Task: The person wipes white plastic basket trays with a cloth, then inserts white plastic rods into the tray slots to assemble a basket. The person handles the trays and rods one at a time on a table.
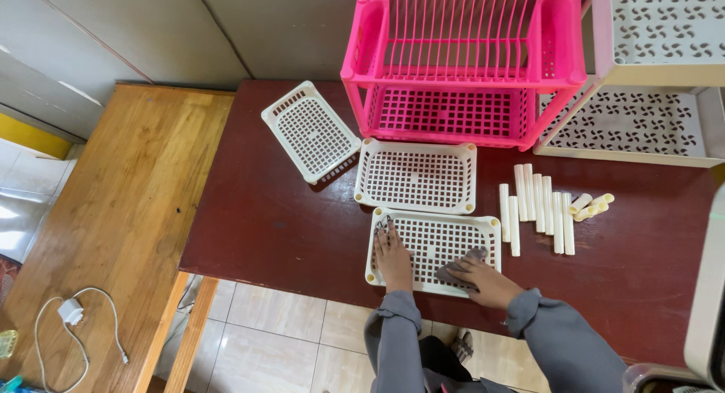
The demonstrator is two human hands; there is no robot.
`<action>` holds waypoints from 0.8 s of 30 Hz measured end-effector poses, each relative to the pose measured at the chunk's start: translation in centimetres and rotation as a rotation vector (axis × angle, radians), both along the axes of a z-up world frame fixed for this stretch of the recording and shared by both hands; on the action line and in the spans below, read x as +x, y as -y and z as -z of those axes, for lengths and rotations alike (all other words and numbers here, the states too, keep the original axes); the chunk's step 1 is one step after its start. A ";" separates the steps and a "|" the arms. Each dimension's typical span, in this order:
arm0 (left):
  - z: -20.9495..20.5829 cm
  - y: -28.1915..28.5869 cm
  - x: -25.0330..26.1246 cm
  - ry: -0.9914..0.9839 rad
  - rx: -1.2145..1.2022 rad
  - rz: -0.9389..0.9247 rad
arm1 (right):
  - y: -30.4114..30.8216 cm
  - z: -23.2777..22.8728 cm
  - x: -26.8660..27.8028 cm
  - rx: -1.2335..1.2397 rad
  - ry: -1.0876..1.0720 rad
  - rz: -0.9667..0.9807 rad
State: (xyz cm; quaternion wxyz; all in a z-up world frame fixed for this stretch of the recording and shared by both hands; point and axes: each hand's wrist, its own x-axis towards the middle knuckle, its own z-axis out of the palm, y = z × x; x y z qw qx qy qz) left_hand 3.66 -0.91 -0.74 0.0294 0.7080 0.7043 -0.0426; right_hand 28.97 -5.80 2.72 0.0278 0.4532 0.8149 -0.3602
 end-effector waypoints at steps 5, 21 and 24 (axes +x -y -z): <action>0.8 0.1 -0.2 0.005 0.024 -0.014 | -1.2 -0.8 1.1 -0.090 -0.072 -0.071; 1.8 0.3 -0.2 0.069 0.044 -0.039 | 0.2 2.0 -2.4 0.262 0.137 0.124; 2.5 0.6 -0.3 0.167 0.069 -0.051 | 0.2 1.3 -1.5 0.188 0.084 -0.017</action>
